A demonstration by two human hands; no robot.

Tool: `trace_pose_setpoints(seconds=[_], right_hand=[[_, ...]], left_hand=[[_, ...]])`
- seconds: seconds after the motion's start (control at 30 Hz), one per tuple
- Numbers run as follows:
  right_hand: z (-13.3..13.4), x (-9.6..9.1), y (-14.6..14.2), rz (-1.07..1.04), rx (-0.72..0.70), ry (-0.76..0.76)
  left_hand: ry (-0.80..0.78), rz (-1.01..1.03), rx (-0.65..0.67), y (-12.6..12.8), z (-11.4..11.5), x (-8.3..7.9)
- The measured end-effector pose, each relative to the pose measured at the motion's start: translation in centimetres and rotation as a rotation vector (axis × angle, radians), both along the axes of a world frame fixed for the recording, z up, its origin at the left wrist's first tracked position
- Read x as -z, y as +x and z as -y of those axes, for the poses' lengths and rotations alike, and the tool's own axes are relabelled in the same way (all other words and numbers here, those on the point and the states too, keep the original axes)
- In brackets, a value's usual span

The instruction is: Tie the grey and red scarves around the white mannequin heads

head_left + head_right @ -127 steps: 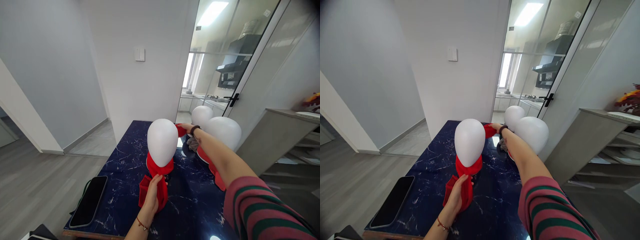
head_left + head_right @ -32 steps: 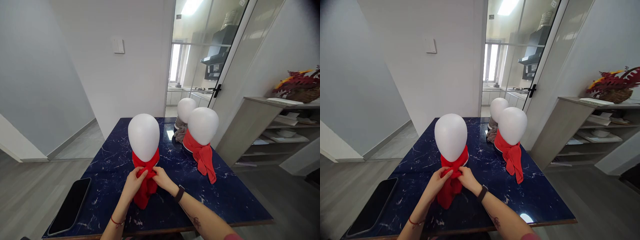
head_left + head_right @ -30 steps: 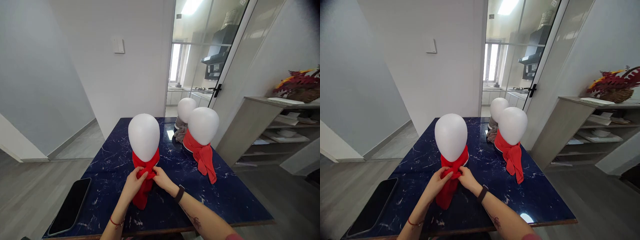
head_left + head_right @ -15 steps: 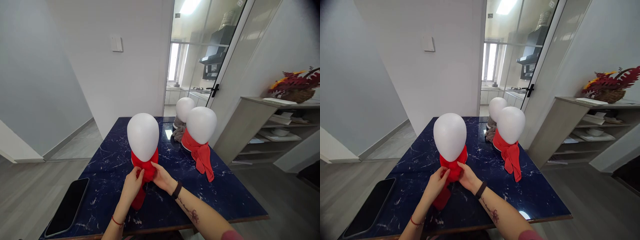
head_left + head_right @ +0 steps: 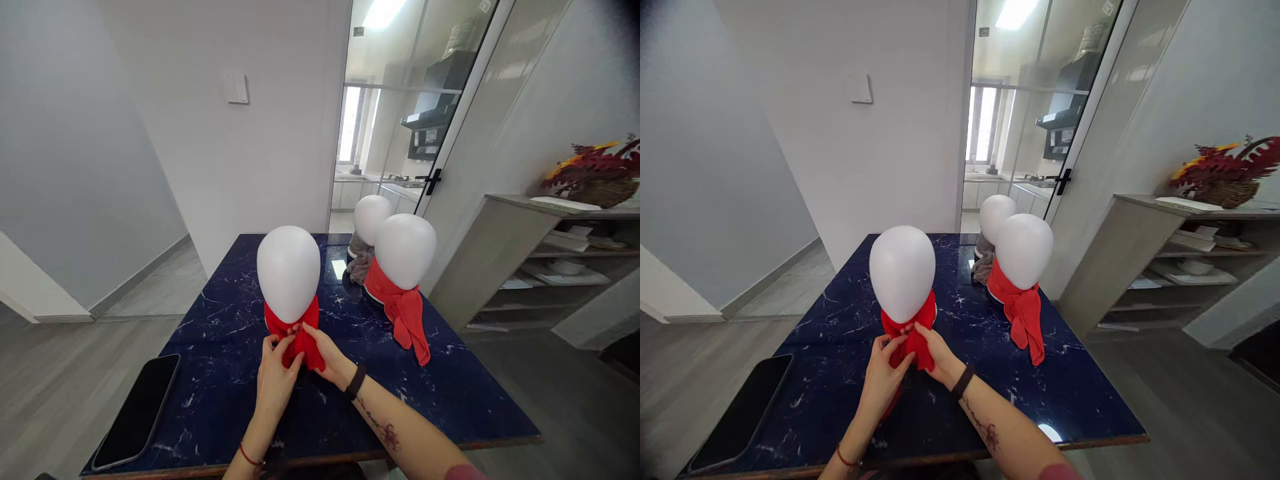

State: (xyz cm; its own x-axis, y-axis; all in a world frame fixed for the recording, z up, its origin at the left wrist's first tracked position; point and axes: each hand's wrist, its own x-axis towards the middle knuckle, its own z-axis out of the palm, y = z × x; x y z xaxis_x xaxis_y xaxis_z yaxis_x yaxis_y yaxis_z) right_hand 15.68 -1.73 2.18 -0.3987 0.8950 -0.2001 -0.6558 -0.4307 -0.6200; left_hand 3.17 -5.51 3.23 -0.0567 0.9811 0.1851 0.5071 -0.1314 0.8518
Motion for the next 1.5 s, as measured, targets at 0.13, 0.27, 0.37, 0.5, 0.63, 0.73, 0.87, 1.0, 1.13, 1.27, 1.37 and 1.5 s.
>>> trace_pose_setpoints(seconds=[0.13, 0.27, 0.37, 0.5, 0.63, 0.73, 0.87, 1.0, 1.13, 1.27, 1.37, 1.5], right_hand=[[0.2, -0.5, 1.1, 0.379, 0.058, 0.202], [0.3, -0.3, 2.4, 0.875, 0.298, 0.353], [0.4, 0.0, 2.3, 0.756, 0.126, 0.409], [0.3, 0.0, 2.9, 0.600, -0.048, 0.418], [-0.7, -0.3, 5.2, 0.646, -0.050, 0.346], [-1.6, -0.6, 6.4, 0.530, 0.145, 0.223], [-2.7, -1.3, 6.7, 0.187, 0.365, 0.072], [-3.8, -1.5, 7.2, -0.015, 0.513, 0.034], [-3.6, -1.6, 7.6, -0.135, 0.601, 0.026], [-1.4, -1.8, 6.7, -0.177, 0.367, 0.191], [0.6, -1.9, 5.4, -0.004, 0.022, 0.435], [2.4, -2.0, 3.9, 0.431, -0.650, 0.704]], left_hand=[[0.107, -0.002, -0.034, 0.2, -0.2, 0.4], [0.133, -0.001, -0.031, 0.0, -0.2, 0.6], [0.125, 0.035, 0.004, -0.3, -0.3, 0.7], [0.100, 0.105, 0.026, -1.7, -0.9, 1.1], [-0.008, 0.238, 0.020, -3.8, -1.8, 1.1], [-0.057, 0.261, -0.004, -4.9, -2.4, 0.8], [-0.094, 0.134, -0.008, -6.1, -3.5, 0.9], [-0.045, -0.111, -0.175, -7.8, -4.8, 2.0], [-0.079, -0.116, -0.145, -7.8, -4.8, 2.6], [-0.144, 0.184, 0.058, -4.8, -3.6, 2.5], [-0.227, 0.473, 0.097, -2.1, -3.0, 2.3], [-0.369, 0.858, 0.094, -0.3, -3.0, 1.9]])
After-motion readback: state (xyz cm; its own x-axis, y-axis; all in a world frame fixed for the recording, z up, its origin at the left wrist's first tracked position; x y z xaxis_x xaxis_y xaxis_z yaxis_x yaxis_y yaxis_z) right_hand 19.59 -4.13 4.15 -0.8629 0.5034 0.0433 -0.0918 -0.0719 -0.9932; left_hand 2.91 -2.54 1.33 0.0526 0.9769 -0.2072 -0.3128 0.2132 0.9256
